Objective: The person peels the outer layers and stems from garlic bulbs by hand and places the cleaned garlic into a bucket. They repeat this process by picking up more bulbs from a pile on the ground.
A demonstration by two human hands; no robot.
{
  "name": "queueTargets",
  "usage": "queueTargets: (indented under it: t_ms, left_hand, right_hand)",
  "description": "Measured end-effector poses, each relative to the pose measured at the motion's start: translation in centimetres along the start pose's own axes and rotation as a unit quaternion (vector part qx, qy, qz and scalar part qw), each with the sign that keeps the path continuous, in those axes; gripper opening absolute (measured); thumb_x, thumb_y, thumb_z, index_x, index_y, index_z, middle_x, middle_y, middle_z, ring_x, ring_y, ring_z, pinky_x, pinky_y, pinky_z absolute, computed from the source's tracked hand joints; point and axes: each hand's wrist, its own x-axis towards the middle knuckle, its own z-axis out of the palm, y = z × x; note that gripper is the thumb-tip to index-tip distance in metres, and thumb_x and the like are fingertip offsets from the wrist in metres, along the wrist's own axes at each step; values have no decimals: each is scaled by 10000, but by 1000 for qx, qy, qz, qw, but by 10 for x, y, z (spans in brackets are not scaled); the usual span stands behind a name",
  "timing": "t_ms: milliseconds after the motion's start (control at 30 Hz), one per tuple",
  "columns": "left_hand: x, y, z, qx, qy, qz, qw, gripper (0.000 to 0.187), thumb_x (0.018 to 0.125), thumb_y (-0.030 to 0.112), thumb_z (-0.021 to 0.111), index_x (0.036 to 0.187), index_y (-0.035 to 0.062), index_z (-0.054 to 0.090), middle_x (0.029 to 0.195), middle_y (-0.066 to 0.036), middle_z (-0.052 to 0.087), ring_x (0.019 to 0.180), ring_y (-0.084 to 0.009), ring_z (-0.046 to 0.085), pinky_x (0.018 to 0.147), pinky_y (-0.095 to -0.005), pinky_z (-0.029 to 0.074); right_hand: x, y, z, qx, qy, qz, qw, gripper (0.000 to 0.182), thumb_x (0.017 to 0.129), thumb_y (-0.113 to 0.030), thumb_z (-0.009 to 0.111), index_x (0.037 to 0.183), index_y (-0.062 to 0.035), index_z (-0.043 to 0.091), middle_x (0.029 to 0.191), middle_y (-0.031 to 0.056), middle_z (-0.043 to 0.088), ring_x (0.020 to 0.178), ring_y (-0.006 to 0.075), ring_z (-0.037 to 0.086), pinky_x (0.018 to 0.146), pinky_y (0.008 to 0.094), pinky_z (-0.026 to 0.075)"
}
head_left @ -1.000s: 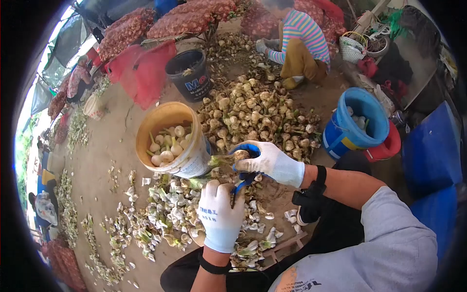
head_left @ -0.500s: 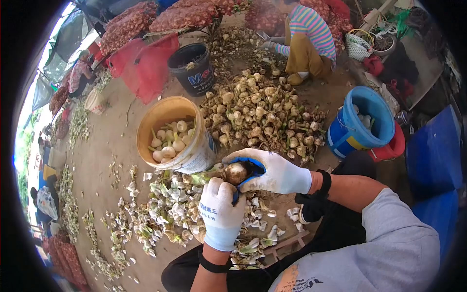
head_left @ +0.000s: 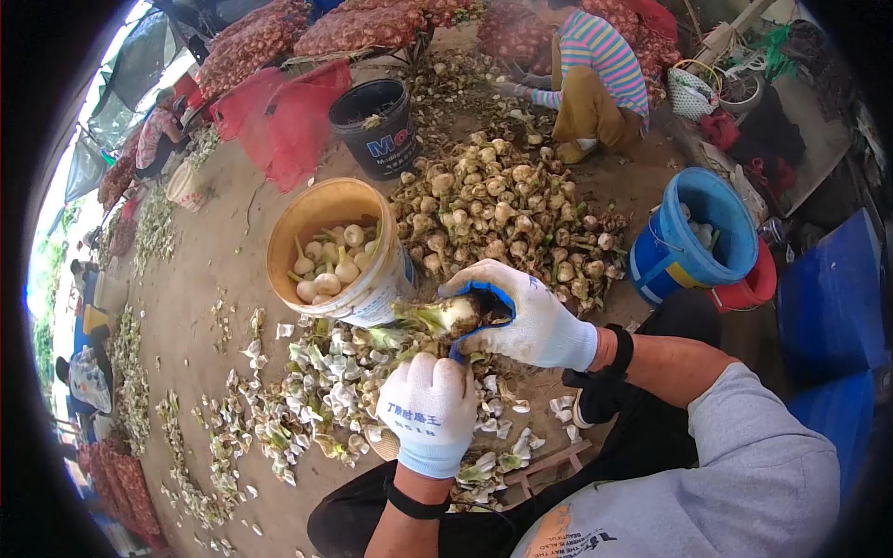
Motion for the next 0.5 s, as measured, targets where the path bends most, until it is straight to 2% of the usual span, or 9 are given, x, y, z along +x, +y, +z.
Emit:
queueTargets:
  t_ms: [100, 133, 200, 267, 300, 367, 433, 467, 500]
  left_hand:
    - [-4, -6, -5, -72, 29, -60, 995, 309, 737, 83, 854, 759, 81, 546, 725, -87, 536, 599, -299, 530, 541, -425, 432]
    - [-4, 2, -8, -144, 39, -177, 973, 354, 812, 139, 876, 755, 69, 534, 709, -64, 519, 576, -244, 497, 549, -396, 419]
    - [-2, -2, -7, -333, 36, -348, 876, 271, 949, 219, 795, 945, 25, 605, 830, -30, 597, 699, -152, 547, 664, -317, 469]
    - [5, -10, -6, -517, 40, -427, 741, 326, 1030, 261, 713, 1199, -5, 628, 1004, -46, 668, 856, -124, 597, 824, -268, 497]
    - [7, -20, 4, -540, 60, -458, 704, 383, 1028, 275, 727, 1263, -13, 631, 1050, -55, 687, 910, -123, 622, 846, -274, 510]
    - [3, -20, 7, -567, 34, -454, 686, 433, 1012, 283, 752, 1290, -28, 636, 1088, -57, 708, 943, -114, 637, 857, -279, 525]
    - [5, -19, 0, -520, -1, -461, 720, 406, 995, 252, 776, 1251, -42, 663, 1091, -52, 721, 946, -107, 640, 861, -277, 532]
    - [3, -24, 2, -526, -9, -469, 709, 398, 987, 242, 784, 1249, -36, 671, 1064, -54, 733, 900, -109, 665, 810, -273, 554]
    - [2, -27, 4, -532, -18, -477, 699, 391, 980, 232, 792, 1247, -30, 678, 1037, -55, 744, 855, -111, 690, 759, -269, 576]
  right_hand:
    - [2, 9, -1, 103, 30, 38, 993, 629, 797, -86, 907, 1343, -37, 598, 1224, 83, 657, 1130, 165, 647, 1013, 339, 521]
    - [4, 11, -1, 131, 36, 39, 990, 620, 807, -91, 904, 1343, -35, 599, 1231, 73, 662, 1146, 151, 644, 1026, 332, 518]
    - [3, 9, -2, 87, 31, 19, 996, 622, 802, -103, 906, 1342, -41, 602, 1232, 84, 657, 1154, 177, 646, 1028, 345, 516]
    - [1, 8, 1, 47, 19, 2, 999, 625, 797, -114, 907, 1340, -48, 606, 1233, 96, 653, 1161, 203, 648, 1030, 358, 515]
    - [0, 9, 2, -25, 2, -35, 999, 637, 775, -136, 924, 1327, -43, 620, 1265, 103, 649, 1191, 231, 641, 1055, 372, 505]
    - [0, 7, 7, -96, -13, -74, 992, 650, 753, -158, 942, 1313, -38, 634, 1296, 109, 646, 1220, 258, 635, 1080, 387, 496]
    - [-1, 4, 12, -73, -36, -45, 996, 670, 721, -173, 950, 1303, -38, 646, 1297, 131, 645, 1237, 303, 619, 1089, 408, 485]
    - [-1, 11, 13, -86, -16, -88, 992, 585, 818, -149, 881, 1331, -54, 616, 1228, 128, 649, 1167, 284, 641, 1030, 397, 511]
    - [-1, 11, 13, -86, -16, -87, 992, 585, 818, -149, 881, 1331, -54, 616, 1228, 128, 649, 1167, 284, 641, 1030, 397, 511]
